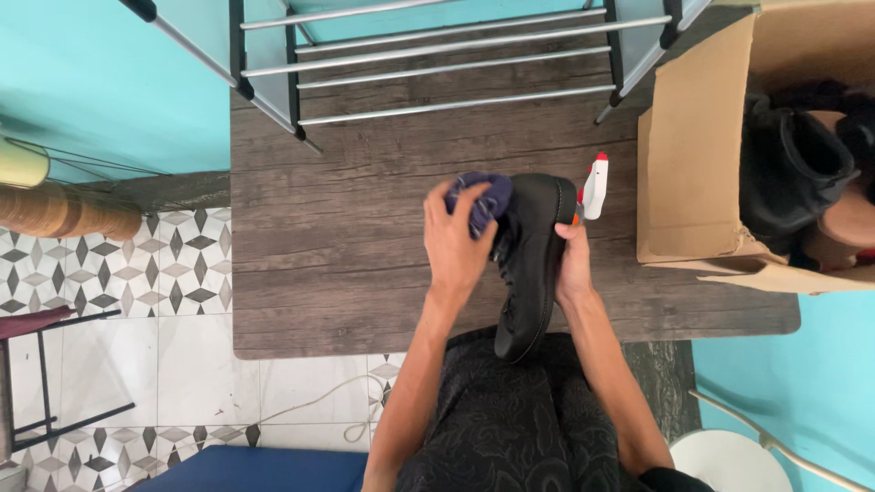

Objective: The person places a pair of canvas shoes on a metal shoe rack, then picks up a black boot from a cardboard box. They spray a cleaning solution onto a cloth and wipe the boot thoroughly on a wooden table, cleaning the upper, sides, and sole.

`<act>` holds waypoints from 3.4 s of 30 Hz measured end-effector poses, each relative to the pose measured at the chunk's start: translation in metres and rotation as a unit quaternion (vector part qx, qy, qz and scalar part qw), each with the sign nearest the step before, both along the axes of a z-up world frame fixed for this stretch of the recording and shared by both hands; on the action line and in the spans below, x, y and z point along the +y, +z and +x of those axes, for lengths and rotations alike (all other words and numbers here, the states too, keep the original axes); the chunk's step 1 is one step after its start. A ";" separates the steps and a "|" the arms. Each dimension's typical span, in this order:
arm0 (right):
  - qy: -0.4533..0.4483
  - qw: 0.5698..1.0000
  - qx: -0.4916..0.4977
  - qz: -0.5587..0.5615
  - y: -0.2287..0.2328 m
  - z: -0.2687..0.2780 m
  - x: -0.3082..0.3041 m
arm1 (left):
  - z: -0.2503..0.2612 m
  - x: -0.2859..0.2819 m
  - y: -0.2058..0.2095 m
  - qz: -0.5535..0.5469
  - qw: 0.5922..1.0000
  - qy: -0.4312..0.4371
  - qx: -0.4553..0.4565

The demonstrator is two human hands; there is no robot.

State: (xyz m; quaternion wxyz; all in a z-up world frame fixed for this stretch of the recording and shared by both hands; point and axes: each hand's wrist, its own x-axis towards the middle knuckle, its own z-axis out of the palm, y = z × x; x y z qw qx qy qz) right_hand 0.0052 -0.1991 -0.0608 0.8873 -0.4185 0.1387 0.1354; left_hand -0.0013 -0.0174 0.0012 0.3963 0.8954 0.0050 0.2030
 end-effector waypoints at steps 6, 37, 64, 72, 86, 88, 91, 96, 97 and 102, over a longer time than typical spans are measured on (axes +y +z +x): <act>-0.004 1.000 -0.023 0.001 -0.004 -0.003 -0.002 | -0.001 0.006 0.003 -0.007 1.000 -0.002 0.027; -0.038 0.996 0.009 0.084 -0.017 -0.006 -0.012 | -0.009 -0.004 -0.017 -0.170 0.984 0.015 0.043; -0.011 0.995 -0.026 0.098 -0.003 -0.008 -0.012 | -0.051 0.006 -0.057 -0.275 0.949 -0.125 0.090; -0.008 0.997 -0.019 0.073 -0.007 -0.012 -0.013 | -0.007 0.020 -0.053 -0.256 0.966 -0.011 -0.042; 0.003 0.995 -0.039 0.088 -0.004 -0.017 -0.015 | -0.031 0.026 -0.079 -0.479 0.872 -0.051 0.082; 0.014 0.994 -0.040 0.097 -0.003 -0.020 -0.014 | -0.022 0.035 -0.076 -0.463 0.883 -0.046 0.061; 0.020 0.994 -0.046 0.099 -0.005 -0.023 -0.015 | -0.017 0.044 -0.074 -0.440 0.892 -0.065 0.080; -0.014 0.995 -0.049 0.085 -0.013 -0.023 -0.022 | -0.044 0.041 -0.082 -0.492 0.851 -0.120 0.135; -0.016 0.996 -0.031 0.085 -0.014 -0.024 -0.022 | -0.050 0.041 -0.083 -0.491 0.851 -0.119 0.144; 0.001 0.996 -0.042 0.077 -0.013 -0.030 -0.015 | -0.050 0.046 -0.071 -0.446 0.882 -0.092 0.121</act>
